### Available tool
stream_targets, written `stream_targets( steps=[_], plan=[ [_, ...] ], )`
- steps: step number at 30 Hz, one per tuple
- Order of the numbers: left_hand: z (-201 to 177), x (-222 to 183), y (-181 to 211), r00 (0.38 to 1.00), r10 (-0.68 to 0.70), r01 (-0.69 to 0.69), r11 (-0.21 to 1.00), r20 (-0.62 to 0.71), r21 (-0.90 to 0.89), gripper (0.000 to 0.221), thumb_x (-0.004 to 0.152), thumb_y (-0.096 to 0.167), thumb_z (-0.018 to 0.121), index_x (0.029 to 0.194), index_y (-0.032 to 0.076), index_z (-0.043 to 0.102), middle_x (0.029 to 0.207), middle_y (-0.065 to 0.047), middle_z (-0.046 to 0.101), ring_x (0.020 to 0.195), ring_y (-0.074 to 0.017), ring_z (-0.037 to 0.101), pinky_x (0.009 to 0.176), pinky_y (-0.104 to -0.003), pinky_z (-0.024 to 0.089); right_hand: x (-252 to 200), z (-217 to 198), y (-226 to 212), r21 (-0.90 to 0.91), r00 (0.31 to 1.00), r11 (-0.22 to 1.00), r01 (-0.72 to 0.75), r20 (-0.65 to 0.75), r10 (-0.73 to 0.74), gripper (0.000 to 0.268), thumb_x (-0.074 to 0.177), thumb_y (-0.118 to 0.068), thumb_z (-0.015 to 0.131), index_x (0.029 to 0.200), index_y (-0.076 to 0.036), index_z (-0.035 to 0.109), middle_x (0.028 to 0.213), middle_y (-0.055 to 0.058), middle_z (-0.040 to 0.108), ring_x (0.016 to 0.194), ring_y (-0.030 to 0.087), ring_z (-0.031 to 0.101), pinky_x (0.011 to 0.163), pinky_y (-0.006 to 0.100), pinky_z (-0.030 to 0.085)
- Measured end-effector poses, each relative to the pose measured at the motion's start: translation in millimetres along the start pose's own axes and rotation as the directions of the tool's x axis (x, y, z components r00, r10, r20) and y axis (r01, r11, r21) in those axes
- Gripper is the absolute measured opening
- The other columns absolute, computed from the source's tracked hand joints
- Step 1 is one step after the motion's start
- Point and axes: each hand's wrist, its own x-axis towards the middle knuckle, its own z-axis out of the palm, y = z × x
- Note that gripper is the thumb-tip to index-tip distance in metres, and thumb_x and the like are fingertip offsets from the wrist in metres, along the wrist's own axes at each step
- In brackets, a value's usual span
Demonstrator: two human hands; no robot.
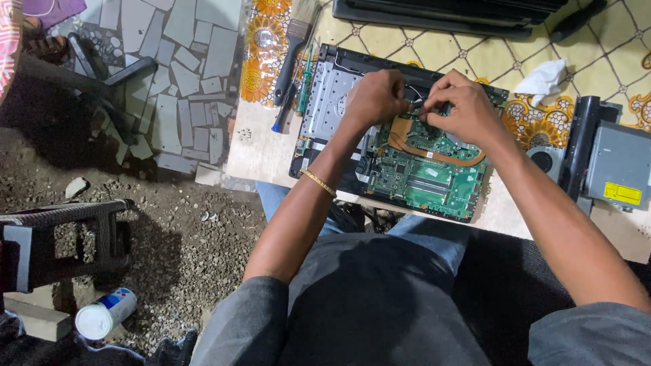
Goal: Connecting internal cables and routing wires inside a laptop chassis during a repair.
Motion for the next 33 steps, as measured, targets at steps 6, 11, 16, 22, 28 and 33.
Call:
stream_targets(
  steps=[6, 11, 16, 22, 28, 33],
  plan=[
    [-0.2, 3.2, -1.0, 1.000, -0.001, 0.001, 1.000, 0.012, -0.017, 0.019, 0.080, 0.025, 0.092, 0.084, 0.023, 0.074, 0.077, -0.003, 0.069, 0.074, -0.0297, 0.075, 0.063, -0.041, 0.058, 3.3, -0.4, 4.7, -0.035, 1.000, 0.999, 0.011, 0.003, -0.011, 0.009, 0.094, -0.003, 0.082, 0.102, -0.005, 0.085, 0.119, 0.016, 0.070, 0.101, 0.040, 0.075, 0.080, 0.050, 0.057],
    [1.2, 4.4, 0.9, 0.999, -0.023, 0.023, 1.000, 0.029, -0.001, 0.023, 0.077, 0.022, 0.096, 0.086, 0.021, 0.075, 0.080, -0.008, 0.071, 0.075, -0.0313, 0.076, 0.064, -0.040, 0.061, 4.3, 4.0, 14.1, -0.034, 1.000, 0.999, 0.020, 0.002, -0.020, 0.010, 0.093, -0.003, 0.082, 0.102, -0.005, 0.085, 0.118, 0.016, 0.070, 0.101, 0.039, 0.075, 0.079, 0.048, 0.058],
    [1.4, 1.0, 10.2, 0.997, -0.058, 0.063, 0.993, -0.059, 0.104, 0.028, 0.067, 0.021, 0.096, 0.075, 0.020, 0.069, 0.071, 0.003, 0.075, 0.064, -0.0193, 0.070, 0.065, -0.037, 0.058, 6.8, 6.7, 9.7, -0.109, 0.999, 0.994, 0.014, -0.034, -0.018, 0.014, 0.085, -0.003, 0.091, 0.099, -0.004, 0.088, 0.111, 0.006, 0.069, 0.090, 0.018, 0.062, 0.072, 0.031, 0.051],
    [4.2, 3.6, 7.6, 0.997, -0.024, 0.032, 0.994, -0.077, 0.105, 0.029, 0.067, 0.021, 0.097, 0.072, 0.020, 0.068, 0.067, 0.002, 0.073, 0.059, -0.0192, 0.067, 0.061, -0.036, 0.056, 7.8, 4.9, 5.3, -0.123, 1.000, 0.992, -0.005, -0.017, 0.003, 0.013, 0.085, -0.005, 0.092, 0.097, -0.005, 0.088, 0.111, 0.006, 0.068, 0.086, 0.018, 0.059, 0.068, 0.030, 0.049],
    [5.4, 5.0, 11.7, 0.997, -0.036, 0.045, 0.989, -0.068, 0.139, 0.025, 0.070, 0.015, 0.093, 0.073, 0.018, 0.069, 0.069, 0.001, 0.075, 0.060, -0.0190, 0.070, 0.061, -0.035, 0.057, 8.5, 6.8, 7.1, -0.137, 1.000, 0.990, -0.020, -0.008, 0.019, 0.013, 0.084, -0.006, 0.092, 0.096, -0.009, 0.089, 0.109, 0.005, 0.066, 0.091, 0.019, 0.061, 0.071, 0.031, 0.050],
    [-1.7, 8.7, 24.5, 0.989, -0.147, 0.145, 0.967, -0.002, 0.208, 0.015, 0.073, 0.011, 0.086, 0.085, 0.019, 0.083, 0.087, -0.005, 0.085, 0.074, -0.0263, 0.080, 0.074, -0.041, 0.064, 8.6, 11.3, 17.4, -0.118, 1.000, 0.993, -0.018, -0.017, 0.016, 0.013, 0.087, -0.012, 0.096, 0.095, -0.005, 0.088, 0.108, 0.006, 0.065, 0.093, 0.021, 0.064, 0.086, 0.037, 0.053]
  ],
)
